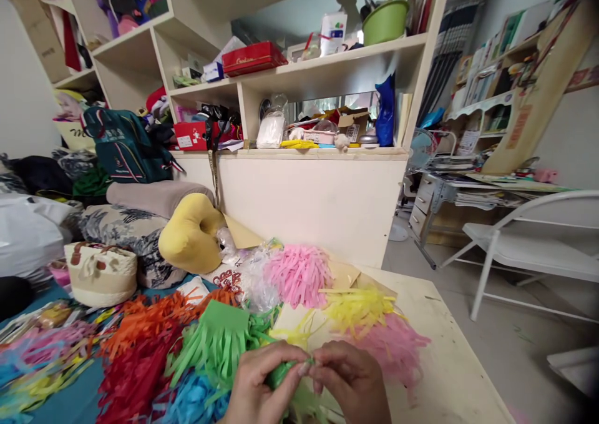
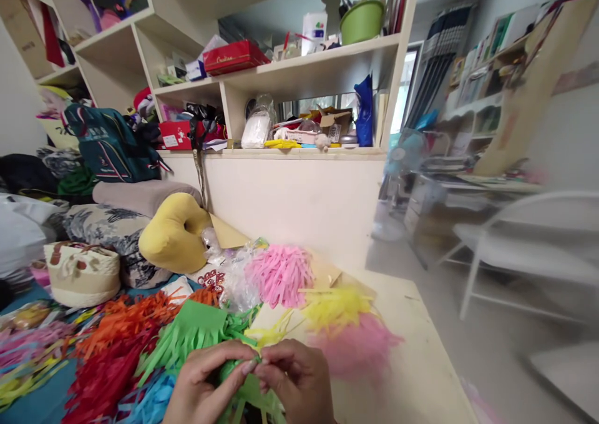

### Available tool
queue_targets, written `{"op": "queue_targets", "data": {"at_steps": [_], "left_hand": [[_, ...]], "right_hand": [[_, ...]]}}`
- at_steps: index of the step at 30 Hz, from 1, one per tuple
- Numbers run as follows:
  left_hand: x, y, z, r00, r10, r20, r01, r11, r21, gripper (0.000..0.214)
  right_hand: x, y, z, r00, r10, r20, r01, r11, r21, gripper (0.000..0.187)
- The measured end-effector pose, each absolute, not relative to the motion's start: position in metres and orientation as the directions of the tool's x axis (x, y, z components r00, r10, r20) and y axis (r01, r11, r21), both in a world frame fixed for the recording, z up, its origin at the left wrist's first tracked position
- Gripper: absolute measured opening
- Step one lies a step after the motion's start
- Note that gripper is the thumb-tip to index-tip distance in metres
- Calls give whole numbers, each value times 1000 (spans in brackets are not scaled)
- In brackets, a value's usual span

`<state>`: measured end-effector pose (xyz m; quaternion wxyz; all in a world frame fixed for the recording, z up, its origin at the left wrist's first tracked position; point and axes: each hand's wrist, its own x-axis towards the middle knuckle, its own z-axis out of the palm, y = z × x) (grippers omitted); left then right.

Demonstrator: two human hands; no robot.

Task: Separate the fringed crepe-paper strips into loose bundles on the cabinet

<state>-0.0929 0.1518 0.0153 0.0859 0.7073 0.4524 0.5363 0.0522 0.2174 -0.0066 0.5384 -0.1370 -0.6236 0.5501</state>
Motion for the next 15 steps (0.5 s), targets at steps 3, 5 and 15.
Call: {"op": "queue_targets", "data": {"at_steps": [3, 5, 15], "left_hand": [[-92, 153, 17, 85, 651, 754, 541, -666, 514, 17], [-92, 153, 18, 144, 613, 777, 538, -707, 459, 23], [-91, 151, 20, 254, 648, 718, 617, -681, 395, 25]], "right_hand": [[57, 214, -6, -411, 750, 518, -399, 363, -842, 14], [61, 214, -4, -379, 725, 575, -389, 439, -810, 21], [75, 226, 9, -350, 571, 742, -264, 700, -663, 33]]}}
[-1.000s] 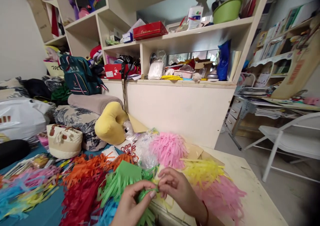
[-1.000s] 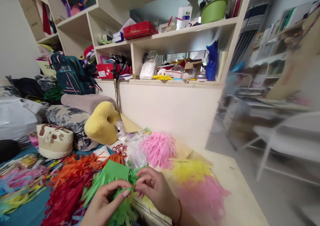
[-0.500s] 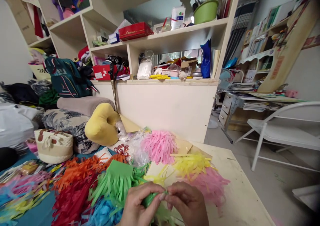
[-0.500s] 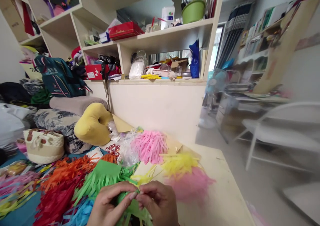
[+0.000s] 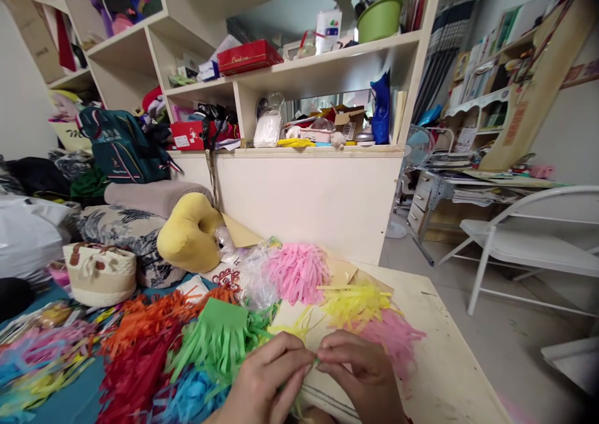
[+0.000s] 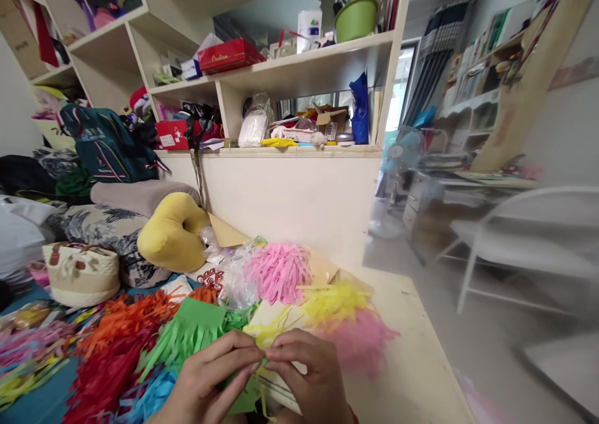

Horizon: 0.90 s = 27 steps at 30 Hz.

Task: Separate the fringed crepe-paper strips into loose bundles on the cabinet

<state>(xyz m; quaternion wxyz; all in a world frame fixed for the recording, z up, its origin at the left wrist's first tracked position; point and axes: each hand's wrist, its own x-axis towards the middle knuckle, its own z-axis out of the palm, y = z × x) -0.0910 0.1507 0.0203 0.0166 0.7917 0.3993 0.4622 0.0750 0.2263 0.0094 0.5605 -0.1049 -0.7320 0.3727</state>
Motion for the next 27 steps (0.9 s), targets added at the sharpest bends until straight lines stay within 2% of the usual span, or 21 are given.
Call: {"op": "queue_targets", "data": {"at_steps": [4, 8, 11, 13, 16, 19, 22, 27], "left_hand": [[-90, 149, 25, 295, 668, 684, 652, -664, 367, 24], [-88, 153, 30, 242, 713, 658, 615, -638, 464, 14], [-86, 157, 31, 243, 720, 650, 599, -638, 484, 12], [-85, 159, 29, 234, 717, 657, 602, -638, 481, 13], [-83, 162, 26, 220, 694, 686, 608, -647, 460, 14], [-80, 165, 27, 211, 662, 720, 607, -666, 434, 17], [-78, 166, 28, 165, 682, 713, 609, -639, 470, 15], [-77, 169, 24, 114, 684, 721, 625, -613, 483, 14]], "right_hand": [[77, 229, 8, -386, 618, 685, -248, 646, -722, 24], [77, 232, 7, -428, 745, 511, -253, 444, -859, 18], [78, 233, 8, -502, 769, 395, -280, 288, -916, 14], [80, 234, 8, -527, 769, 361, -273, 249, -929, 12], [83, 235, 8, -530, 775, 344, -243, 249, -937, 8], [84, 234, 7, -478, 783, 398, -218, 333, -917, 7], [83, 233, 5, -405, 777, 483, -184, 448, -875, 7], [88, 235, 3, -397, 765, 508, -117, 506, -854, 8]]}}
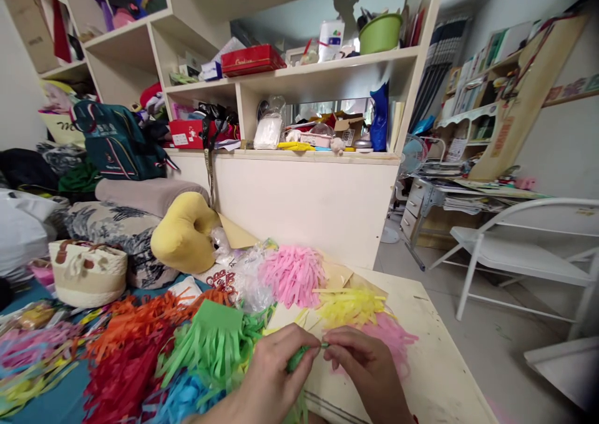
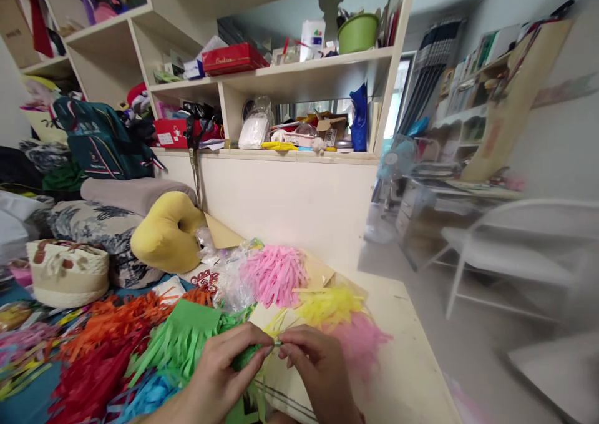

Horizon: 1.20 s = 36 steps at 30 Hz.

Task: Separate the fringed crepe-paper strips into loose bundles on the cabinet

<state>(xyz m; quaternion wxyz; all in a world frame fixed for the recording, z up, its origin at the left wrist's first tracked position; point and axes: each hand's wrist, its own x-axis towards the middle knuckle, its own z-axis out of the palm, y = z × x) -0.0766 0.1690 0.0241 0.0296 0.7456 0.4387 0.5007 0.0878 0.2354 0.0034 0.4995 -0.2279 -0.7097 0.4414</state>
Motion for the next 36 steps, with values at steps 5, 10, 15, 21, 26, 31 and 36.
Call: {"op": "queue_targets", "data": {"at_steps": [5, 10, 15, 21, 26, 31, 36], "left_hand": [[-75, 172, 20, 116, 644, 757, 622, -641, 450, 13], [-73, 175, 16, 122, 669, 733, 626, -625, 467, 16], [-70, 191, -7, 178, 706, 686, 732, -561, 387, 26], [-68, 208, -22, 222, 783, 581, 917, -370, 148, 20], [-71, 208, -14, 208, 828, 521, 928, -335, 163, 16], [-73, 204, -2, 200, 861, 468, 909, -342, 240, 14], [-147, 197, 4, 69, 914, 399, 808, -286, 516, 43]], "right_hand": [[91, 235, 9, -393, 689, 610, -1, 662, -749, 9], [87, 233, 5, -366, 605, 707, 144, 787, -599, 12], [79, 241, -16, -363, 579, 730, 282, 815, -506, 16], [68, 250, -33, -338, 561, 756, 423, 808, -410, 20], [78, 257, -31, -398, 619, 677, 411, 780, -472, 19], [79, 262, -24, -478, 640, 601, 402, 768, -498, 23], [116, 308, -1, -441, 770, 461, 535, 638, -554, 26]]}}
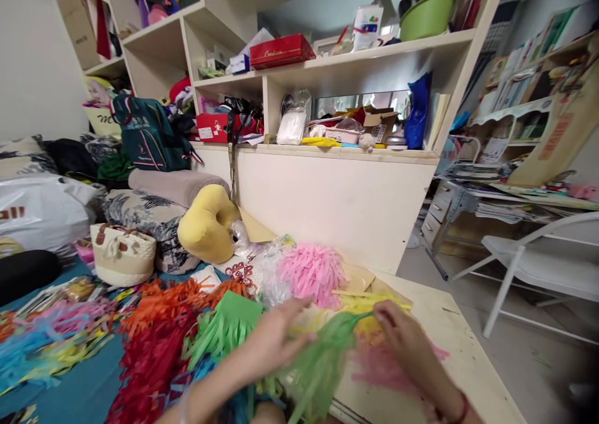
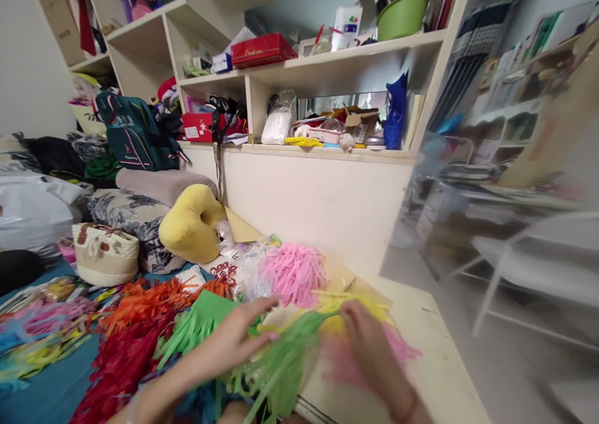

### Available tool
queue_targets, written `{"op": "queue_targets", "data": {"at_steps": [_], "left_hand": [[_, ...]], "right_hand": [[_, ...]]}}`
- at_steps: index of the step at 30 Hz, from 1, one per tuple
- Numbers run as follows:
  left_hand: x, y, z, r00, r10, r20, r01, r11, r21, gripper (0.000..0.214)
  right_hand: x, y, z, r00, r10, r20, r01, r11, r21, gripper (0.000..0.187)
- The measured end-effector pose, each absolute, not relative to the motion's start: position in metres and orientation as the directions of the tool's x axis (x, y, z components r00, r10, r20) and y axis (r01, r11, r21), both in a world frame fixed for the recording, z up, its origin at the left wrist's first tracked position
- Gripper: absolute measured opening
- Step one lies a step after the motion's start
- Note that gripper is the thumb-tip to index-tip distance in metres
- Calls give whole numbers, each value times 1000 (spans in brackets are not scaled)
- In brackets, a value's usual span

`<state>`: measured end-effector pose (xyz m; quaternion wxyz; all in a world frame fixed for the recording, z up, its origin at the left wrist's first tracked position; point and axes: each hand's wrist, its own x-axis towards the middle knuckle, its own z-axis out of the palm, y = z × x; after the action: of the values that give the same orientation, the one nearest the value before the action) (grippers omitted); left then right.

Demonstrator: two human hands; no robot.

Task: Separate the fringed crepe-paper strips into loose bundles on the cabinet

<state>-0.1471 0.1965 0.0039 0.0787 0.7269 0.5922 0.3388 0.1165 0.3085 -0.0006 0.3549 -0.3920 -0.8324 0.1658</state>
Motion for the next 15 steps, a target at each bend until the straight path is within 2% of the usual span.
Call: {"op": "queue_targets", "data": {"at_steps": [1, 2, 4, 6, 9, 11, 13, 15], "left_hand": [[-175, 195, 3, -89, 925, 370, 795, -158, 586, 42], [-204, 194, 1, -185, 915, 357, 794, -75, 603, 41], [-260, 193, -6, -280, 910, 304, 777, 28, 629, 45], [-300, 194, -17, -272, 940, 204, 738, 68, 671, 43], [-321, 197, -36, -200, 976, 85, 672, 74, 737, 45], [-317, 201, -45, -184, 981, 56, 641, 77, 763, 48], [-308, 203, -48, -192, 980, 58, 624, 76, 778, 46], [-300, 202, -46, -213, 974, 76, 614, 73, 786, 43]], "right_hand": [[133, 324, 5, -417, 800, 431, 568, 600, -563, 26], [149, 340, 11, -390, 831, 396, 601, 555, -574, 25], [175, 366, 20, -355, 863, 361, 633, 505, -586, 22], [177, 376, 23, -327, 878, 349, 641, 478, -600, 18], [122, 349, 13, -345, 867, 360, 578, 498, -646, 16], [55, 311, -5, -458, 823, 336, 465, 544, -699, 22], [-16, 271, -28, -588, 754, 294, 338, 559, -757, 18], [-77, 240, -49, -633, 731, 256, 269, 517, -812, 15]]}}
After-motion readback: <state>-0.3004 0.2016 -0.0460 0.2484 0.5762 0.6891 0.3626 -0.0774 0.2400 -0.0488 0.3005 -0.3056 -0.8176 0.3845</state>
